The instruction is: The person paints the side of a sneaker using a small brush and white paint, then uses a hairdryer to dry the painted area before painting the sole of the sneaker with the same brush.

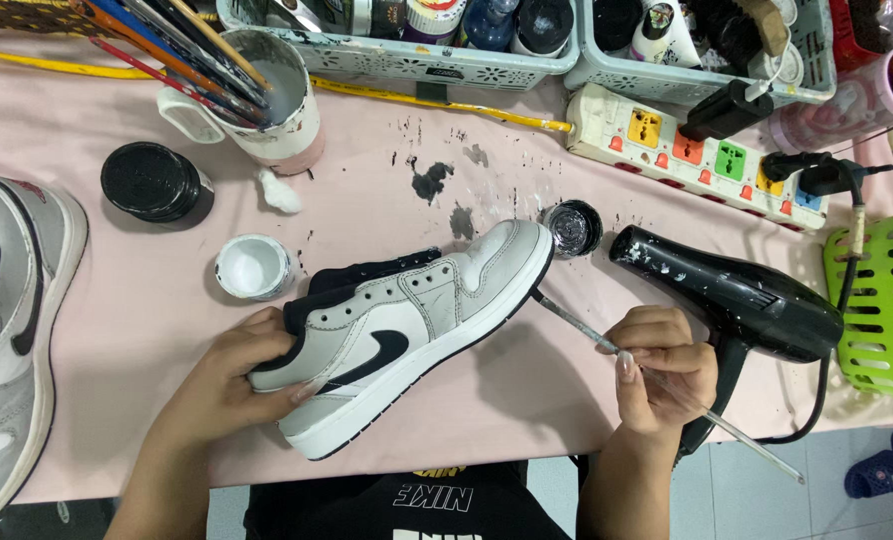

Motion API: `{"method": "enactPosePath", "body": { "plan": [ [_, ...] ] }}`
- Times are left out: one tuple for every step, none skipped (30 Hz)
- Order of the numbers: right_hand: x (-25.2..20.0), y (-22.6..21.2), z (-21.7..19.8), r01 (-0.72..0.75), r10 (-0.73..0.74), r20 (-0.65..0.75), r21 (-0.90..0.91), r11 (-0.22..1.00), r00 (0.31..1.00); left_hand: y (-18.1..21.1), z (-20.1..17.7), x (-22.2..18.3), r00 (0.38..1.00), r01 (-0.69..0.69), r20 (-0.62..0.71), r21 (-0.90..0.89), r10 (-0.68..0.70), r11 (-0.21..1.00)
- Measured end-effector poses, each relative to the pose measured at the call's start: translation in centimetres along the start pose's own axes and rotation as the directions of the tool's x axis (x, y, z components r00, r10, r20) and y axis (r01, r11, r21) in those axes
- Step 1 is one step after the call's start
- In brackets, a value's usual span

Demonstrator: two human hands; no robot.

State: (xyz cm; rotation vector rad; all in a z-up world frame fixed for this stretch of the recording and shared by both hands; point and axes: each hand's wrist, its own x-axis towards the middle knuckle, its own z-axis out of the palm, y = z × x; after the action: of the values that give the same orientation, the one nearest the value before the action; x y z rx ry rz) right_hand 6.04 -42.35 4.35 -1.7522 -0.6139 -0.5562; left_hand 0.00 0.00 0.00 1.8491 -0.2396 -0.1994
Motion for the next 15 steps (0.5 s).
{"method": "enactPosePath", "body": {
  "plan": [
    [-0.1,-0.1,0.1,-0.015,0.015,-0.019,-0.02,1.0,1.0,0.1,-0.1,0.0,1.0,-0.004,0.002,-0.005,0.004,1.0],
    [-0.2,-0.1,0.1,-0.031,0.029,-0.038,-0.04,0.999,0.999,0.2,-0.1,0.0,1.0,-0.008,0.004,-0.009,0.009,1.0],
    [-0.2,-0.1,0.2,-0.047,0.044,-0.057,-0.059,0.997,0.997,0.2,-0.1,0.0,1.0,-0.012,0.006,-0.014,0.012,1.0],
    [-0.3,0.0,0.2,-0.037,0.034,-0.059,-0.058,0.998,0.998,0.3,-0.1,0.1,1.0,-0.006,0.004,-0.01,0.006,1.0],
    [-0.3,0.1,0.2,-0.027,0.023,-0.061,-0.057,0.998,0.998,0.3,-0.1,0.1,1.0,-0.001,0.001,-0.004,0.001,1.0],
    [-0.3,0.2,0.2,-0.017,0.013,-0.062,-0.055,0.998,0.998,0.3,-0.1,0.1,1.0,0.005,-0.002,0.001,-0.005,1.0],
    [-0.4,0.2,0.3,-0.01,0.007,-0.059,-0.051,0.999,0.998,0.3,-0.1,0.1,1.0,0.004,-0.003,0.003,-0.004,1.0],
    [-0.5,0.1,0.3,-0.004,0.002,-0.056,-0.047,0.999,0.998,0.4,-0.1,0.1,1.0,0.002,-0.004,0.005,-0.002,1.0],
    [-0.6,0.1,0.3,0.002,-0.004,-0.054,-0.043,0.999,0.999,0.4,-0.1,0.1,1.0,0.0,-0.004,0.007,0.0,1.0],
    [-0.7,0.1,0.4,0.007,-0.009,-0.055,-0.029,1.0,0.998,0.4,-0.1,0.1,1.0,-0.009,-0.005,0.0,0.009,1.0],
    [-0.9,0.1,0.5,0.013,-0.014,-0.057,-0.016,1.0,0.998,0.4,-0.1,0.1,1.0,-0.019,-0.006,-0.008,0.019,1.0],
    [-1.0,0.2,0.6,0.018,-0.018,-0.059,-0.002,1.0,0.998,0.3,-0.1,0.1,1.0,-0.028,-0.007,-0.015,0.028,0.999],
    [-1.0,0.1,0.6,0.023,-0.023,-0.05,-0.004,1.0,0.998,0.3,0.0,0.1,0.999,-0.032,-0.005,-0.019,0.032,0.999],
    [-1.1,0.0,0.5,0.028,-0.028,-0.041,-0.006,1.0,0.999,0.3,0.0,0.1,0.999,-0.036,-0.004,-0.022,0.036,0.999],
    [-1.2,0.0,0.5,0.034,-0.034,-0.031,-0.008,0.999,0.999,0.3,0.0,0.1,0.999,-0.041,-0.003,-0.025,0.041,0.999]
  ]
}}
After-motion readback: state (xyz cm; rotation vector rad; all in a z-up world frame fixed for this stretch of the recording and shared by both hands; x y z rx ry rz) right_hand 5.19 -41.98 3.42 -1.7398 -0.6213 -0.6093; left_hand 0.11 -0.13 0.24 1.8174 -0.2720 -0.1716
